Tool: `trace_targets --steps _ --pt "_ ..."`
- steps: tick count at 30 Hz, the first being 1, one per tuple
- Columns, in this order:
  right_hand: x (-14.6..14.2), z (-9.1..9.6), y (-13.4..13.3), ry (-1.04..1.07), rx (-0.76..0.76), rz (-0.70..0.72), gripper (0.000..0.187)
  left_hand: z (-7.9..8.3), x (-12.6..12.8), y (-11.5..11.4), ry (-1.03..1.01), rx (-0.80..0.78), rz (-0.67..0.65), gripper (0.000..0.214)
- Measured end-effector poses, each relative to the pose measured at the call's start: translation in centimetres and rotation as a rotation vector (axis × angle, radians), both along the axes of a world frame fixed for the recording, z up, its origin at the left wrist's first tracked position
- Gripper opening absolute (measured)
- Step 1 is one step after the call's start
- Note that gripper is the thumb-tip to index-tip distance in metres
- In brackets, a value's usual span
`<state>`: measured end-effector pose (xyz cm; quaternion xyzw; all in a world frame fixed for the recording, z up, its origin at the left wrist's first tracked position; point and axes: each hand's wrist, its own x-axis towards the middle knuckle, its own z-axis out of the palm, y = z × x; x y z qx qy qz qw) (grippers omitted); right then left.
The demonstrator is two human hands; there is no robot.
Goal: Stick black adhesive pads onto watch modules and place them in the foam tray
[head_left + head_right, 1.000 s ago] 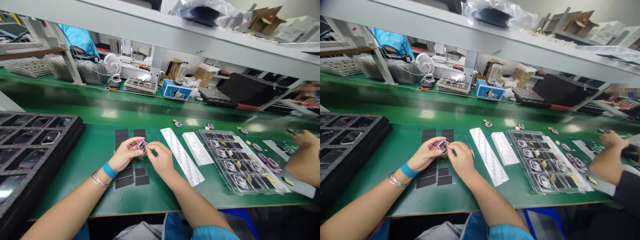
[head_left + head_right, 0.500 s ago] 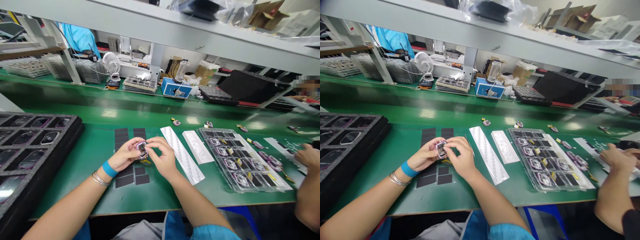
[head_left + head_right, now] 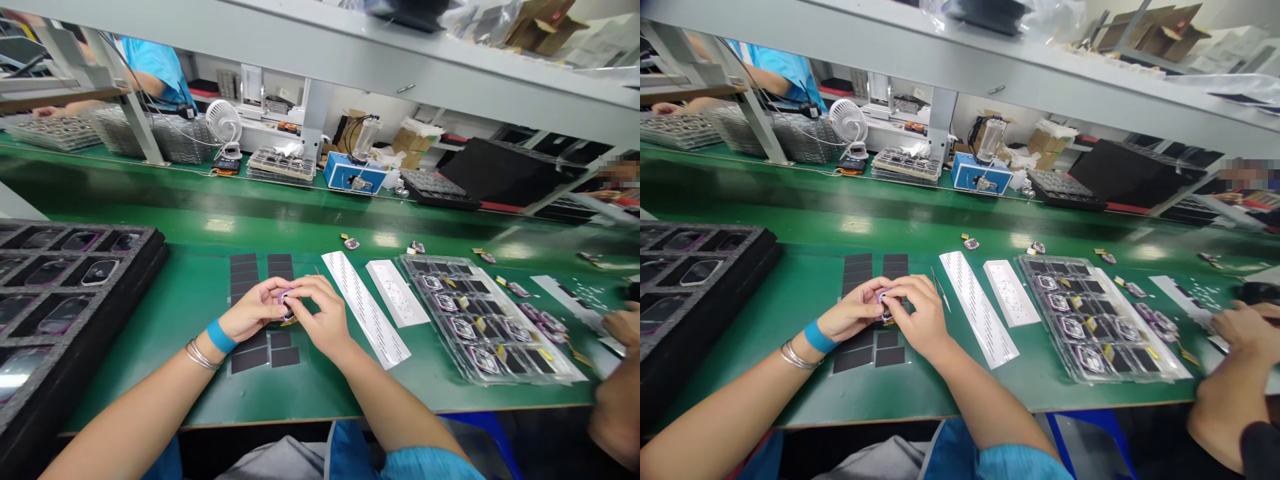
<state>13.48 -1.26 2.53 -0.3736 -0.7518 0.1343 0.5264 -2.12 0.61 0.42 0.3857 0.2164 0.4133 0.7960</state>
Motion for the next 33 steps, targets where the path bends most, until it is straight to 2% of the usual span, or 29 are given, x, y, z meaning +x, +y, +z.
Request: trace_targets --steps 6,8,10,12,14,16,18,22,25,27,30,33 --pt "0.0 -0.8 0.2 -0.028 0.064 -0.013 0.012 -0.1 0.0 0.1 0.056 0.009 0.010 0.037" --pt "0.0 -1.1 0.4 0.025 -0.018 -0.016 0.009 -0.1 -0.1 0.1 0.066 0.013 0.025 0.037" --pt "0.0 -1.4 0.7 0.160 -0.218 0.070 0.016 0.1 -0.3 0.2 0.058 0.029 0.061 0.038" --pt "0.0 -1.7 1.1 0.304 -0.505 0.268 0.040 0.4 -0.7 0.4 0.043 0.043 0.120 0.038" --pt "0.1 -2.0 1.6 0.393 -0.792 0.458 0.052 0.7 -1.2 0.7 0.038 0.046 0.180 0.038" --pt "0.3 -2.0 2.0 0.411 -1.001 0.523 0.048 0.9 -1.8 1.1 0.035 0.038 0.218 0.038" --pt "0.8 -1.6 2.1 0.411 -1.076 0.512 0.042 1.0 -2.3 1.5 0.025 0.027 0.236 0.038" --pt "2.3 0.0 2.0 0.414 -0.991 0.525 0.031 0.9 -2.4 1.6 0.002 0.015 0.218 0.038" --pt "3.0 0.8 1.7 0.371 -0.879 0.561 0.030 0.7 -2.0 1.3 -0.014 0.016 0.167 0.041" --pt "3.1 0.8 1.5 0.302 -0.748 0.481 0.028 0.6 -1.6 1.1 -0.005 0.003 0.126 0.045" --pt "2.8 0.6 1.3 0.187 -0.463 0.287 0.015 0.4 -1.2 0.8 0.027 -0.021 0.037 0.049" --pt "2.5 0.5 1.2 0.122 -0.313 0.238 0.013 0.2 -0.9 0.5 0.032 -0.033 -0.054 0.042"
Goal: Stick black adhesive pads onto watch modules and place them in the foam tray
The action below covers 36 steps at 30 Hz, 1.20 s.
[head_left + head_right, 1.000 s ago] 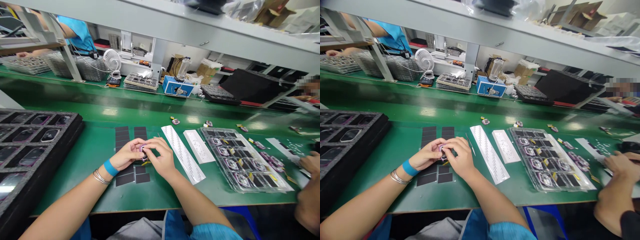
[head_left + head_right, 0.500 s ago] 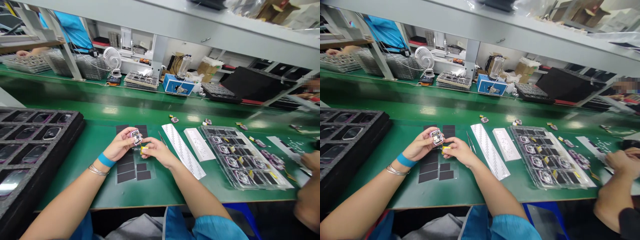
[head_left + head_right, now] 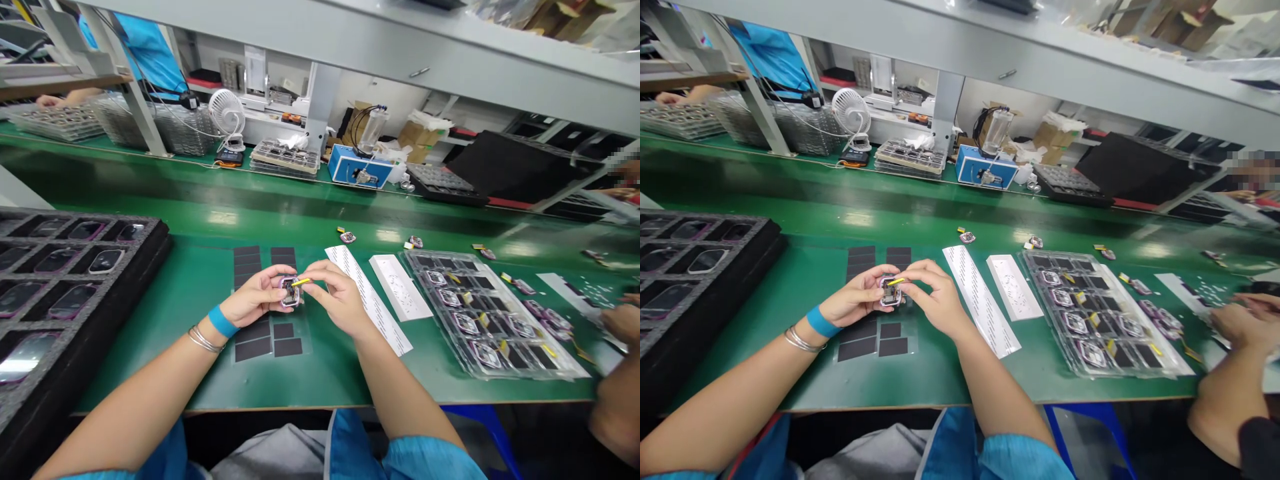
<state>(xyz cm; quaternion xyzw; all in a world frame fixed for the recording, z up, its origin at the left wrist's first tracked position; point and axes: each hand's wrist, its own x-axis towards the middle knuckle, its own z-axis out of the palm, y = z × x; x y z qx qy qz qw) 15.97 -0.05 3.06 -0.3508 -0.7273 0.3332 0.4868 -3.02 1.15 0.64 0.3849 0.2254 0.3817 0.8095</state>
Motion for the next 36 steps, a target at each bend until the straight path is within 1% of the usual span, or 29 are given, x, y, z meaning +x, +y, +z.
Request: trace_targets --steps 3,10,15,19,23,25,27,28,30,32,33,34,36 --pt "-0.2 0.1 -0.1 -0.017 0.022 -0.011 0.012 -0.2 0.2 -0.2 -0.014 0.000 -0.034 0.036" --pt "-0.6 0.0 -0.1 -0.089 0.082 -0.054 0.014 -0.3 0.3 -0.3 -0.020 -0.013 -0.040 0.033" --pt "-0.5 -0.3 0.2 -0.116 0.091 -0.086 0.014 0.0 0.3 -0.3 0.007 -0.026 -0.047 0.027" --pt "-0.6 -0.8 0.4 -0.144 0.104 -0.105 0.015 0.3 0.7 -0.4 0.109 -0.058 0.010 0.024" --pt "-1.3 -1.9 1.0 -0.191 0.131 -0.129 0.016 -0.1 1.4 -0.3 0.236 -0.108 0.100 0.020" --pt "-1.4 -2.3 1.4 -0.182 0.077 -0.175 0.020 -0.4 1.4 0.0 0.288 -0.142 0.138 0.019" --pt "-1.1 -2.5 1.6 -0.169 -0.044 -0.231 0.022 -0.4 0.8 0.4 0.321 -0.180 0.161 0.017" --pt "-0.9 -2.6 1.5 -0.198 -0.111 -0.230 0.019 -0.4 0.4 0.6 0.330 -0.197 0.157 0.017" --pt "-0.5 -2.6 0.6 -0.343 -0.221 -0.147 0.009 -0.1 -0.6 1.0 0.332 -0.225 0.108 0.017" --pt "-0.4 -2.9 -0.9 -0.530 -0.254 -0.049 0.009 0.2 -1.3 1.2 0.324 -0.237 0.003 0.016" --pt "-0.4 -3.1 -1.7 -0.595 -0.246 -0.036 0.010 0.3 -1.5 1.2 0.327 -0.235 -0.056 0.016" --pt "-0.6 -3.4 -2.5 -0.635 -0.230 -0.052 0.010 0.3 -1.5 1.2 0.333 -0.229 -0.109 0.014" --pt "-1.0 -4.0 -3.6 -0.666 -0.192 -0.122 0.009 0.2 -1.5 1.1 0.351 -0.215 -0.175 0.014"
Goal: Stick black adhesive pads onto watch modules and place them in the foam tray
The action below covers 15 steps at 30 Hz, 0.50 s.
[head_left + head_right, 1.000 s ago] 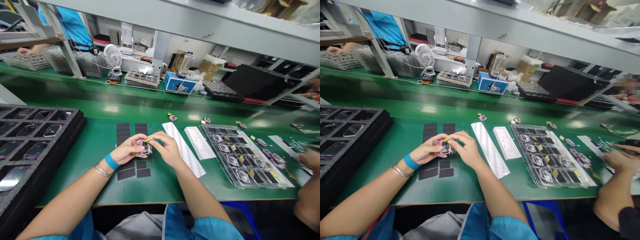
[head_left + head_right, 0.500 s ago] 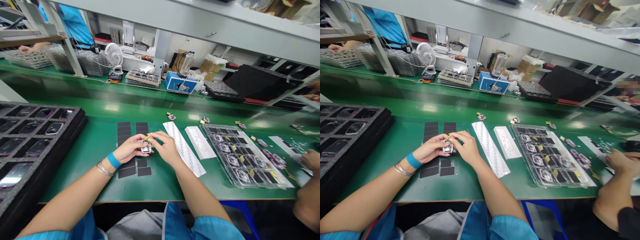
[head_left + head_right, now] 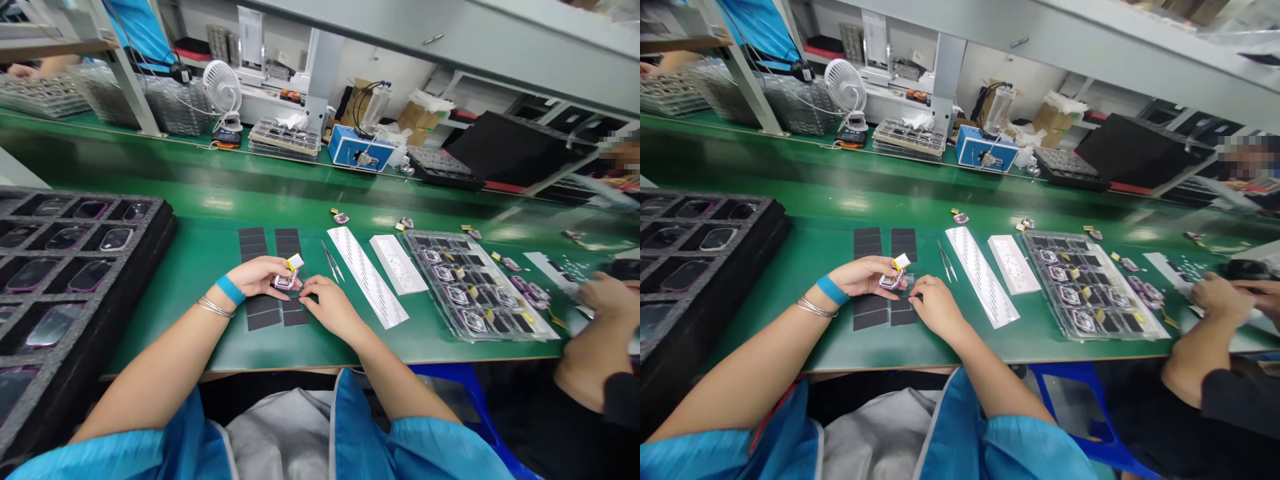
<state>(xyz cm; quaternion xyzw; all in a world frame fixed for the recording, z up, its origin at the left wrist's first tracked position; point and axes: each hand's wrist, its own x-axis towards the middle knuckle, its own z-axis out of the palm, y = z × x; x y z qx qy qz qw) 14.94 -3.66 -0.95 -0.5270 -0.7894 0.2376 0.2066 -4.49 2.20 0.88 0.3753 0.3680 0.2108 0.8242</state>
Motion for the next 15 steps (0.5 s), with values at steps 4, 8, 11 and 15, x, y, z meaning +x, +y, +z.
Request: trace_targets --steps 4,8,11,15 --pt "-0.73 -0.75 -0.55 0.009 0.032 -0.071 0.010 -0.30 0.36 -0.13 0.004 0.006 -0.018 0.018" --pt "-1.01 -0.75 -0.21 0.020 -0.005 -0.100 0.007 -0.39 0.39 -0.10 0.002 0.006 -0.011 0.021" --pt "-1.10 -0.82 -0.08 0.049 -0.015 -0.117 0.007 -0.32 0.37 -0.10 -0.002 0.005 -0.005 0.022" --pt "-1.14 -1.07 0.01 0.047 0.007 -0.111 0.010 -0.22 0.37 -0.13 -0.001 0.002 -0.003 0.022"
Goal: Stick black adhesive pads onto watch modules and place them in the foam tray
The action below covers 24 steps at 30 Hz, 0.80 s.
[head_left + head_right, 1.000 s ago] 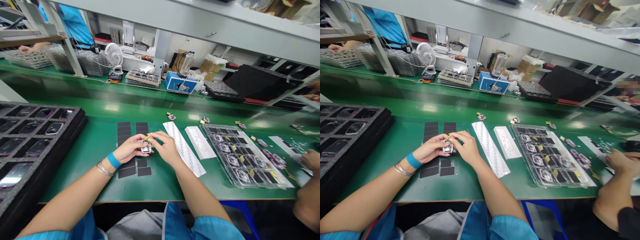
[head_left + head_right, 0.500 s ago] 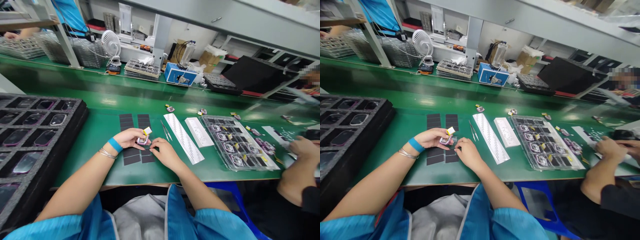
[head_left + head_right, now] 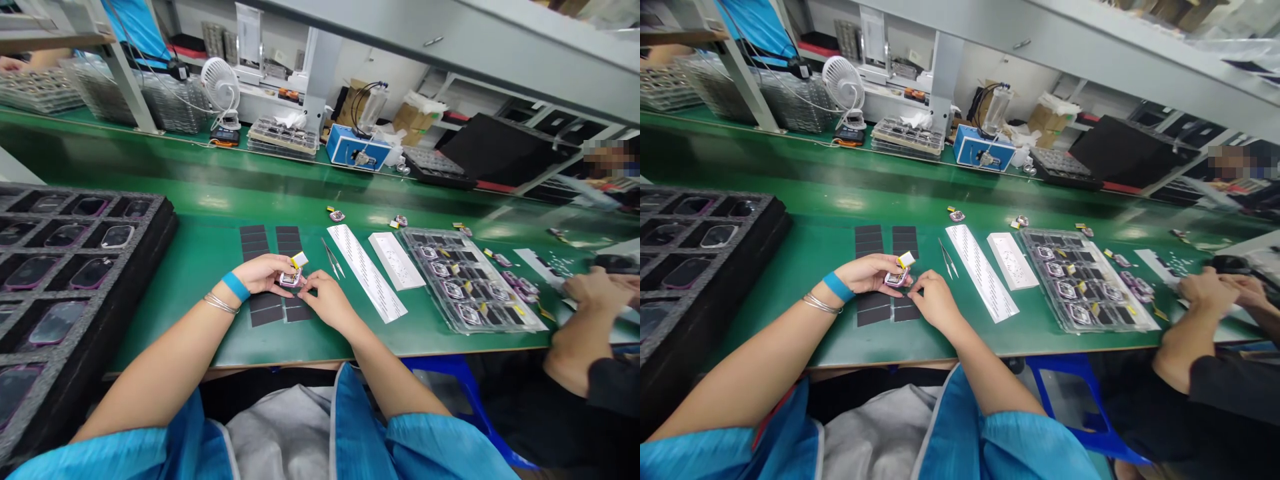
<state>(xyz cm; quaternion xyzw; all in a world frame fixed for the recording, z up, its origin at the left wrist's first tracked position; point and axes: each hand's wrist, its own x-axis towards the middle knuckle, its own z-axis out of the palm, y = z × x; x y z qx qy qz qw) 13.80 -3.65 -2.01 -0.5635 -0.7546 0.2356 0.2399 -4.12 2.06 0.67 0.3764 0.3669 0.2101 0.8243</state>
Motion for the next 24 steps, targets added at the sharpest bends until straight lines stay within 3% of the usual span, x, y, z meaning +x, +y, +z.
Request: trace_targets --steps 6,10,12,15,17,19,21,24 --pt "0.2 -0.6 -1.0 -0.075 0.172 0.190 0.009 0.1 0.0 0.0 0.020 0.009 -0.017 0.024" --pt "0.9 -1.0 -2.8 -0.062 0.313 0.179 0.012 0.2 0.1 -0.1 0.029 0.011 -0.034 0.024" --pt "1.3 -0.3 -3.3 -0.014 0.407 0.157 0.011 0.2 0.1 -0.2 0.036 0.024 -0.051 0.022" --pt "1.9 2.5 -2.3 0.159 0.519 0.105 0.009 0.3 0.1 -0.2 0.043 0.035 -0.036 0.023" --pt "2.1 4.4 -0.2 0.335 0.482 0.069 0.006 0.2 0.3 -0.2 0.038 0.045 0.069 0.022" --pt "2.0 5.5 2.5 0.524 0.338 0.068 0.010 0.2 0.6 -0.1 0.051 0.076 0.233 0.018" --pt "1.7 5.2 5.0 0.669 0.146 0.094 0.019 0.1 1.0 -0.1 0.092 0.122 0.364 0.016" --pt "1.0 2.9 7.0 0.753 -0.064 0.109 0.028 -0.2 1.4 0.1 0.148 0.168 0.408 0.015"
